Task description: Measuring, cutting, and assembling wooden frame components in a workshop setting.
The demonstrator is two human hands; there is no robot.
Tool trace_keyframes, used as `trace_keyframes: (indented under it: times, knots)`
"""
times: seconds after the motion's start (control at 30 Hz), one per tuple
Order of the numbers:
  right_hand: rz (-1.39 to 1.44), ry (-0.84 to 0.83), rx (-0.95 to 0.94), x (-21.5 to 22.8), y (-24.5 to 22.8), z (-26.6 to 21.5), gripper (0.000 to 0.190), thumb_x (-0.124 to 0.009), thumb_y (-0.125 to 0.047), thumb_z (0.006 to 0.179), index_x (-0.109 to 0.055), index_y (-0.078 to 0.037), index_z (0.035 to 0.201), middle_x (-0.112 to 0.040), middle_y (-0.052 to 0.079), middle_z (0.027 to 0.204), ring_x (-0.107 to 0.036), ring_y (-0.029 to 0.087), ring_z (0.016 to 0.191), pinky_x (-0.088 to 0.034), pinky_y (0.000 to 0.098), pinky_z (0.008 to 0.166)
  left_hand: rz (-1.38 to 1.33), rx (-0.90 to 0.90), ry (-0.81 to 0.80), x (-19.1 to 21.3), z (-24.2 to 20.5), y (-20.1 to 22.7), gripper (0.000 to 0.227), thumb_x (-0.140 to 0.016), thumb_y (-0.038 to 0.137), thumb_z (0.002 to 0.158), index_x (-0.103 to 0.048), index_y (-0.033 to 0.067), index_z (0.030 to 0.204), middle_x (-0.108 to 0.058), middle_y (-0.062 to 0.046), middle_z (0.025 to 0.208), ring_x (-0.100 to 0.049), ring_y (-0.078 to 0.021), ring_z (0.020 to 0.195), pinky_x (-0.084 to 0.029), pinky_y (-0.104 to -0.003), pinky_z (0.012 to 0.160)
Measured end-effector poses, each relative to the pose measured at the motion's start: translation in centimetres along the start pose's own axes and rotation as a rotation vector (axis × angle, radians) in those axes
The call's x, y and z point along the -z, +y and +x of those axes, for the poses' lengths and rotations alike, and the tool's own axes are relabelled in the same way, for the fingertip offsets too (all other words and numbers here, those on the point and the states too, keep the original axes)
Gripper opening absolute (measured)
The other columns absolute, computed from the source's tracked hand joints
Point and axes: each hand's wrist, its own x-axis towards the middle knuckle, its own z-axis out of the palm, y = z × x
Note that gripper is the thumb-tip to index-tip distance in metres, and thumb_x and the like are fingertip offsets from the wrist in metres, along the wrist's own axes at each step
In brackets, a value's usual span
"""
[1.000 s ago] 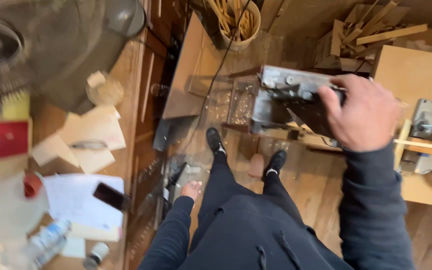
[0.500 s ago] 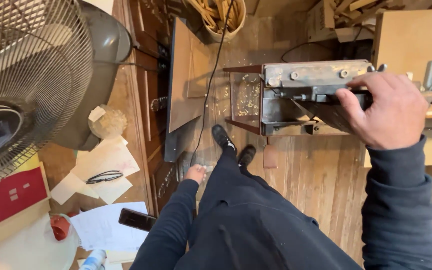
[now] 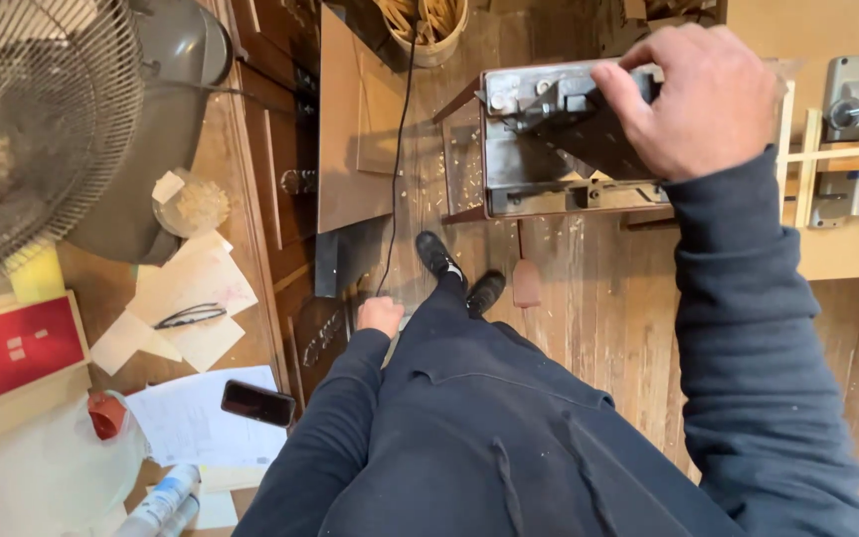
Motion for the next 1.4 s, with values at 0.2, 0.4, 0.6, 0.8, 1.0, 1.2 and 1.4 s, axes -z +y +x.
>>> trace_keyframes:
  times: [0.2,0.4,0.6,0.8,1.0,1.2,1.4]
  knots:
    - [0.06,0.06,0.031,-0.8,0.8,-0.9,0.025,-0.073,-0.033,0.101,-0.077,-0.01,0.091,-0.07,0.009,0.085,-0.067,0.031,0.078,-0.049,0.042,0.064,-0.038,0.018,0.054,-3.2,-3.3,-3.0,0.026,-0.066,0.026,0.079,-0.072,0.0011,0.083,-0.07,-0.026,0.094,-0.066,-0.0456,0.095,-0.053,-0.052,0.086]
    - [-0.044,0.138,0.104,-1.4,1.5,-1.3,0.026,-0.072,-0.034,0.101,-0.076,-0.011,0.091,-0.068,0.007,0.077,-0.065,0.029,0.067,-0.048,0.0387,0.057,-0.138,0.175,0.179,-4.2,-4.9,-4.2,0.023,-0.072,0.022,0.081,-0.068,-0.0007,0.081,-0.07,-0.025,0.089,-0.067,-0.0441,0.09,-0.053,-0.05,0.082]
    - [0.042,0.108,0.063,-0.4,0.8,-0.9,0.027,-0.071,-0.033,0.102,-0.075,-0.01,0.087,-0.068,0.008,0.079,-0.065,0.029,0.071,-0.047,0.0413,0.058,-0.252,0.182,0.228,-1.9,-3.2,-2.1,0.023,-0.077,0.018,0.08,-0.064,-0.0013,0.08,-0.069,-0.023,0.085,-0.068,-0.0408,0.085,-0.053,-0.048,0.08]
    - [0.005,-0.103,-0.111,-0.5,0.9,-0.3,0.043,-0.078,-0.046,0.106,-0.071,-0.011,0.083,-0.064,0.008,0.075,-0.061,0.027,0.068,-0.046,0.0415,0.061,-0.245,0.137,0.201,0.7,3.7,-0.2,0.022,-0.075,0.017,0.08,-0.061,0.0008,0.077,-0.069,-0.023,0.083,-0.068,-0.0426,0.084,-0.055,-0.048,0.08]
    - [0.117,-0.182,-0.276,0.6,-0.1,2.3,0.034,-0.083,-0.041,0.098,-0.071,-0.01,0.091,-0.068,0.006,0.085,-0.063,0.027,0.083,-0.049,0.0385,0.074,-0.106,0.072,0.061,6.5,13.8,3.5,0.025,-0.078,0.018,0.078,-0.06,0.0017,0.076,-0.068,-0.026,0.081,-0.066,-0.0465,0.086,-0.054,-0.049,0.079]
    - [0.119,-0.215,-0.42,0.4,-0.2,3.4,0.019,-0.081,-0.026,0.095,-0.071,-0.009,0.096,-0.072,0.003,0.11,-0.065,0.025,0.103,-0.052,0.0341,0.088,-0.051,-0.11,-0.056,9.3,24.7,6.7,0.029,-0.08,0.021,0.078,-0.057,0.0046,0.072,-0.067,-0.023,0.077,-0.066,-0.0443,0.078,-0.053,-0.051,0.072]
    - [-0.081,-0.157,-0.513,1.0,-0.4,7.0,0.028,-0.079,-0.019,0.089,-0.071,-0.003,0.111,-0.065,0.021,0.131,-0.059,0.042,0.121,-0.047,0.052,0.105,-0.124,-0.199,-0.066,8.9,32.1,9.9,0.033,-0.079,0.016,0.077,-0.049,0.0069,0.068,-0.06,-0.018,0.067,-0.062,-0.0395,0.067,-0.053,-0.048,0.066]
